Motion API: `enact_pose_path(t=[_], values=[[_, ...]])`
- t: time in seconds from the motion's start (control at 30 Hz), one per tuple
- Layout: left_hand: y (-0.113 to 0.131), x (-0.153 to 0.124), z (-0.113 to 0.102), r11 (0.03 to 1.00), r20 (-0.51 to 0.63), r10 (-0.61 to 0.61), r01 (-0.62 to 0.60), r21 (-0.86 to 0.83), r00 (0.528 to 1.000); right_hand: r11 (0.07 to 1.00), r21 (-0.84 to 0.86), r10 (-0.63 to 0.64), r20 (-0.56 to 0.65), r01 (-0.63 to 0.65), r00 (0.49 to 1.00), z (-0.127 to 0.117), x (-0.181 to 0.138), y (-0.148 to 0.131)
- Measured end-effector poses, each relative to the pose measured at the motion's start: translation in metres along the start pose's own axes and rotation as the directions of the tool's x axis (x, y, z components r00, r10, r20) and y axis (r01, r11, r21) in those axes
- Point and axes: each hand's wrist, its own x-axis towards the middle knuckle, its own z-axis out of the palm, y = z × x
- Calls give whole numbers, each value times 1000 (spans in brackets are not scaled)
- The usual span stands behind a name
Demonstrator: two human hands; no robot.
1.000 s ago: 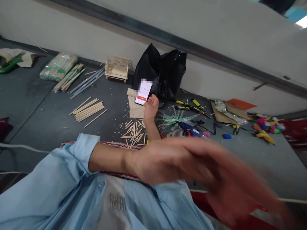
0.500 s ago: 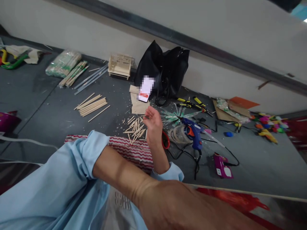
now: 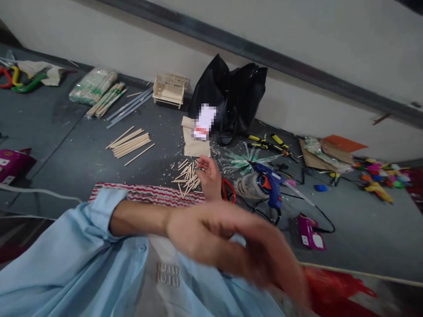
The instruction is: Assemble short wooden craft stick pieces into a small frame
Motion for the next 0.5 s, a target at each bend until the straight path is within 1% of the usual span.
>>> enact_pose_path(t=[0.03,0.07,0.1,0.13,0.17,0.2,0.23,0.27,0.3,0.33,0.4,0.5], values=[[-4,-1,-6,999,-30,28,-27,21,999,999,-44,-11,1,11,1000,-4,0,0],[-11,-4,-16,994,-106,53,-42,98,993,995,-96,-21,-2,20,1000,-9,1,1],[-21,-7,-29,971,-221,75,-21,236,972,987,-157,-27,2,27,1000,-14,1,1],[-32,-12,-44,903,-382,111,68,425,917,974,-224,-35,2,34,999,-18,2,2],[-45,-17,-62,780,-492,154,200,593,857,956,-291,-46,14,48,999,-22,2,3],[-58,-24,-80,630,-561,181,343,697,808,932,-355,-63,27,68,998,-26,1,4],[-70,-30,-97,483,-610,191,467,741,769,904,-418,-81,39,90,996,-30,1,4],[-81,-37,-112,358,-638,201,551,754,743,871,-480,-96,52,109,994,-33,-1,4],[-89,-43,-124,262,-660,206,609,748,722,831,-544,-107,56,120,993,-36,-3,4],[-96,-49,-133,193,-676,208,648,737,707,784,-609,-110,54,120,992,-39,-5,3],[-106,-55,-141,120,-678,175,668,734,714,672,-735,-107,31,96,994,-46,-11,2],[-114,-53,-136,81,-644,126,639,765,755,496,-866,-95,9,55,995,-56,-21,4]])
